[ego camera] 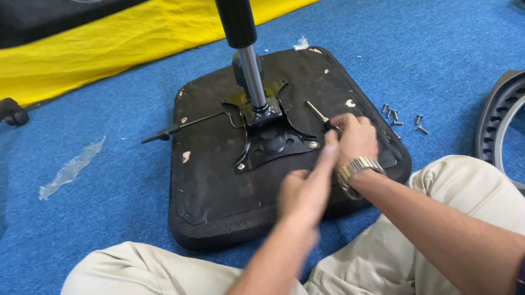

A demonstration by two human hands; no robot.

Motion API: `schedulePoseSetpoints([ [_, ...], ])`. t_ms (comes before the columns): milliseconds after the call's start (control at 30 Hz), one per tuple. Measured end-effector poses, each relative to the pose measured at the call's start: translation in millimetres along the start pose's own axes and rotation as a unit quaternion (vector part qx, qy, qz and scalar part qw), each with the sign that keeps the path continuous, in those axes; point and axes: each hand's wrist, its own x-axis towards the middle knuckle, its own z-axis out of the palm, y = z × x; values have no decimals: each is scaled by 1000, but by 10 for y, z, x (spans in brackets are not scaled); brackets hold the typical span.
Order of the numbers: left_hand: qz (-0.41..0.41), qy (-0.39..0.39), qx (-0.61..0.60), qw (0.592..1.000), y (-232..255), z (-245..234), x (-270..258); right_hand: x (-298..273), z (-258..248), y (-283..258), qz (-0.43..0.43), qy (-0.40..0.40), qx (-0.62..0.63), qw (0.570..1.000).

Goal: The person sits on the floor and uses a screwdriver to tighten screws on the underside of an office chair seat, securing the gas lift mechanism to the seat base. The person then flips the seat over and continues to tighten additional screws on the metal plate.

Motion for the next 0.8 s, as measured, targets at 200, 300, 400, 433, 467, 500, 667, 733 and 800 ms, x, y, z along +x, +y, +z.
schedulePoseSetpoints([
  [200,-118,-23,-341,932,372,456,-293,30,157,-273,-83,21,214,973],
  [300,-105,-90,-415,899,362,385,-278,94,61,-375,-50,-92,320,942],
  [400,-98,-142,-474,864,262,390,-264,149,5,-452,-16,-161,409,898],
  [433,-96,-153,-490,853,234,392,-254,157,0,-482,-12,-168,407,898],
  [467,-94,-161,-501,845,207,393,-254,155,-6,-511,-7,-174,404,898],
  [500,-92,-168,-512,837,178,392,-257,142,-9,-532,-2,-180,401,898],
  [667,-168,-95,-446,874,155,489,-276,-129,-66,-449,-200,-41,157,966],
  [733,-177,-58,-387,903,189,475,-307,-229,-85,-431,-281,-30,32,959],
  [800,-150,-88,-343,923,253,401,-325,-272,-109,-419,-265,-82,-63,959],
])
